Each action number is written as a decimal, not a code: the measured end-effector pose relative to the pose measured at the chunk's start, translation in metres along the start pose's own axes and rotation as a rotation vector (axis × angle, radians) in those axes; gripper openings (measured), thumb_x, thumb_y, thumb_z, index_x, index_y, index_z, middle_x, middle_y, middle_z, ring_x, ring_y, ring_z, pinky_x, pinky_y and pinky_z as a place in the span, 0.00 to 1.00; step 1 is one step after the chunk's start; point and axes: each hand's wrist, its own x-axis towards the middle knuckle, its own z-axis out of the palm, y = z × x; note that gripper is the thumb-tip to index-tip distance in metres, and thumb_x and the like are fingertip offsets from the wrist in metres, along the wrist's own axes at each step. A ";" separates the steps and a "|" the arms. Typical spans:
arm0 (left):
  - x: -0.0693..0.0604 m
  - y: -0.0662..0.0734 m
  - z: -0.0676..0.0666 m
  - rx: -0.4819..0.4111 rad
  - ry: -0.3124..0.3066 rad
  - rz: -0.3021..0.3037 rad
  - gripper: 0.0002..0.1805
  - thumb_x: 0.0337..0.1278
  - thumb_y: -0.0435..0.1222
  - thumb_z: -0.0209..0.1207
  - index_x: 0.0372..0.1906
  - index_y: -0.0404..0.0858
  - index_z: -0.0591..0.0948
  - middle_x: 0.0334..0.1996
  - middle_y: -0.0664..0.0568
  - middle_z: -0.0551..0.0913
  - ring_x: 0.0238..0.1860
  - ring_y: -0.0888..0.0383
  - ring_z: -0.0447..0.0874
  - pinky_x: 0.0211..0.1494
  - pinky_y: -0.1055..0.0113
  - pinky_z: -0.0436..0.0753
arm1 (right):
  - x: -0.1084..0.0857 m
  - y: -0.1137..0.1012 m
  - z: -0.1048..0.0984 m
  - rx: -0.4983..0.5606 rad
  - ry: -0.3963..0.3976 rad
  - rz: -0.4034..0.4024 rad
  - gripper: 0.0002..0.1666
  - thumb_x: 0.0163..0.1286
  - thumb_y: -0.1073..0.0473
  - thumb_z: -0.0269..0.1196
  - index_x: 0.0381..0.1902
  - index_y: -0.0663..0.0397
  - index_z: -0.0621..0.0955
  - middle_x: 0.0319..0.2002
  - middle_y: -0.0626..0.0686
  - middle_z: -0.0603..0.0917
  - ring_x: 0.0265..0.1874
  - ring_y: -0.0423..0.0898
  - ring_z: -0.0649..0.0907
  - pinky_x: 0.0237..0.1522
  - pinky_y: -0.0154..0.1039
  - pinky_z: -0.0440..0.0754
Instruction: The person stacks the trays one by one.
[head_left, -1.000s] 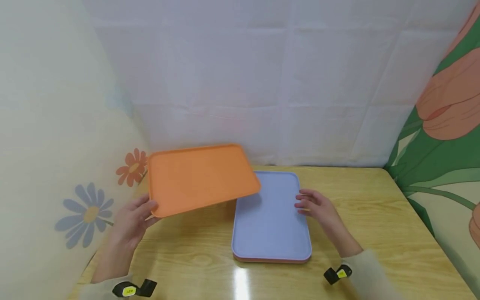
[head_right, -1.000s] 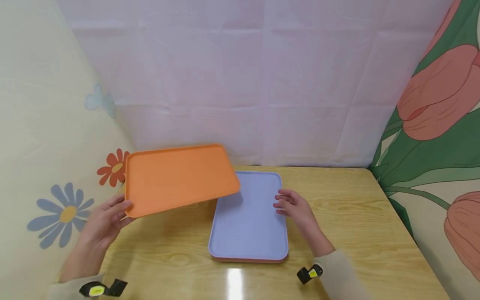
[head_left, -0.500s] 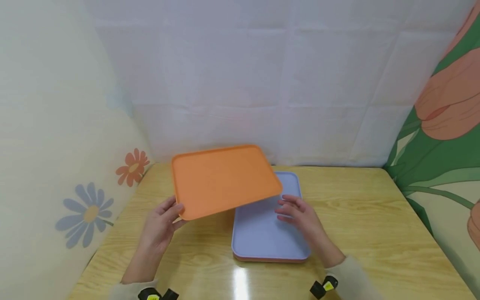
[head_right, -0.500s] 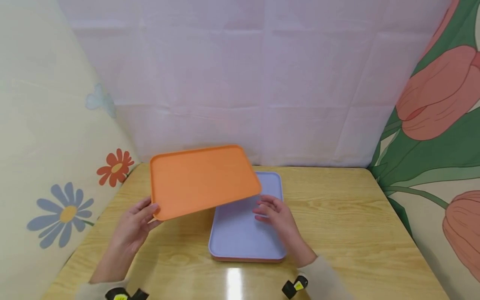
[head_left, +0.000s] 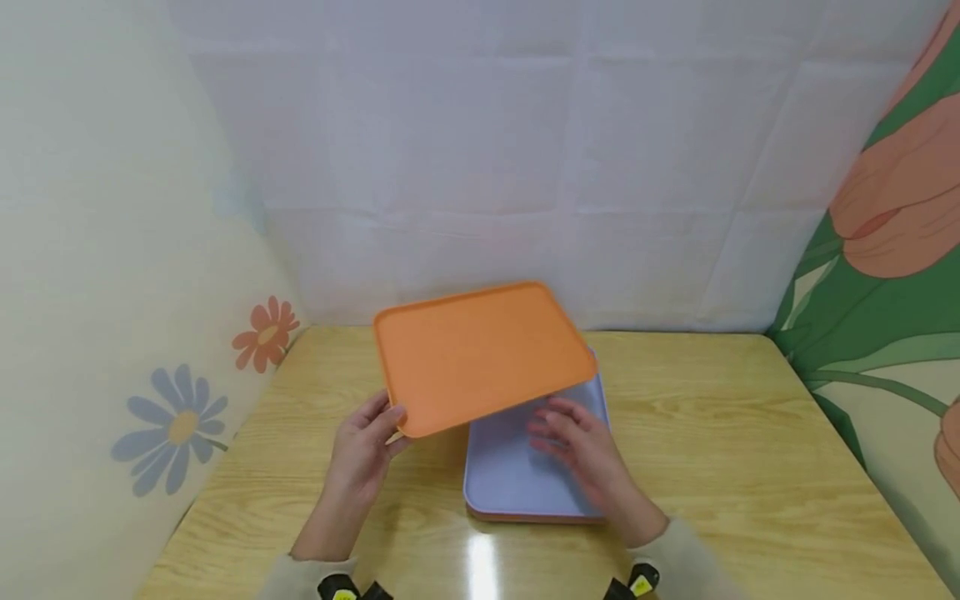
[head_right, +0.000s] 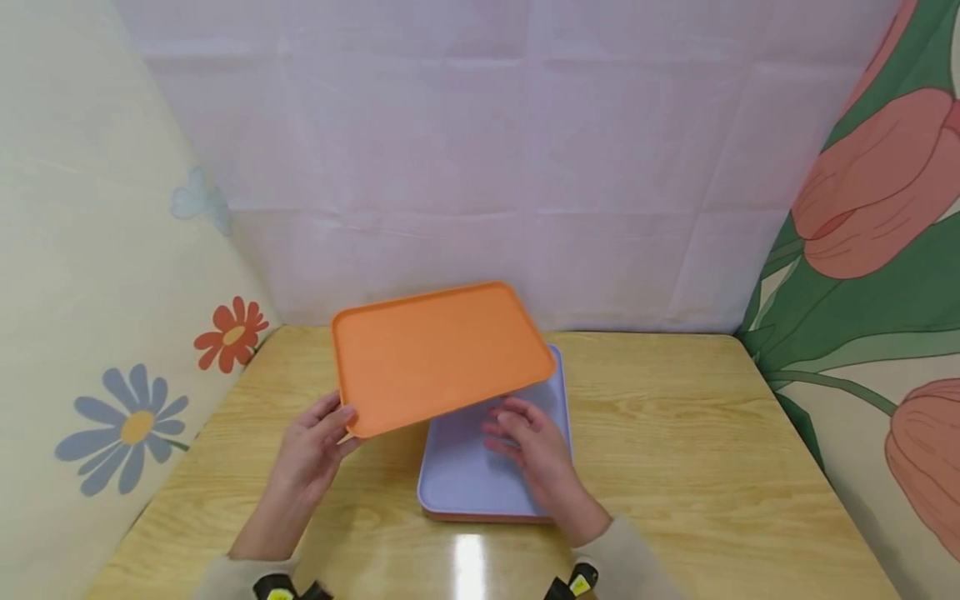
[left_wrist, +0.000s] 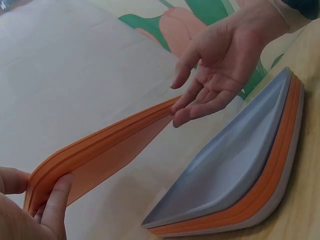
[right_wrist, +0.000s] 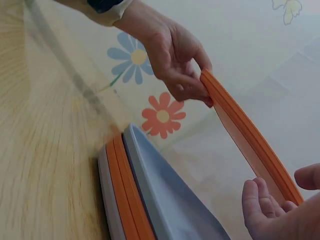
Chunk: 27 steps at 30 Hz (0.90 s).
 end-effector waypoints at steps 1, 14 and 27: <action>0.000 -0.002 0.003 -0.003 0.006 -0.001 0.18 0.70 0.27 0.57 0.61 0.38 0.76 0.43 0.57 0.81 0.43 0.61 0.84 0.44 0.67 0.87 | 0.000 0.001 0.002 0.015 -0.003 -0.001 0.25 0.75 0.67 0.55 0.67 0.72 0.66 0.51 0.57 0.83 0.46 0.48 0.87 0.54 0.49 0.85; 0.003 -0.025 0.040 -0.019 0.026 0.042 0.26 0.69 0.25 0.54 0.69 0.24 0.66 0.41 0.56 0.76 0.39 0.64 0.82 0.40 0.70 0.86 | -0.003 0.003 0.018 0.264 0.021 -0.031 0.20 0.75 0.70 0.54 0.63 0.63 0.68 0.47 0.55 0.85 0.45 0.49 0.88 0.55 0.49 0.84; 0.001 -0.049 0.067 0.011 0.002 0.085 0.31 0.67 0.24 0.54 0.74 0.25 0.63 0.46 0.54 0.73 0.41 0.65 0.83 0.44 0.70 0.85 | 0.001 0.000 0.024 0.409 0.159 -0.103 0.18 0.75 0.69 0.55 0.59 0.54 0.67 0.46 0.49 0.80 0.45 0.45 0.83 0.53 0.44 0.85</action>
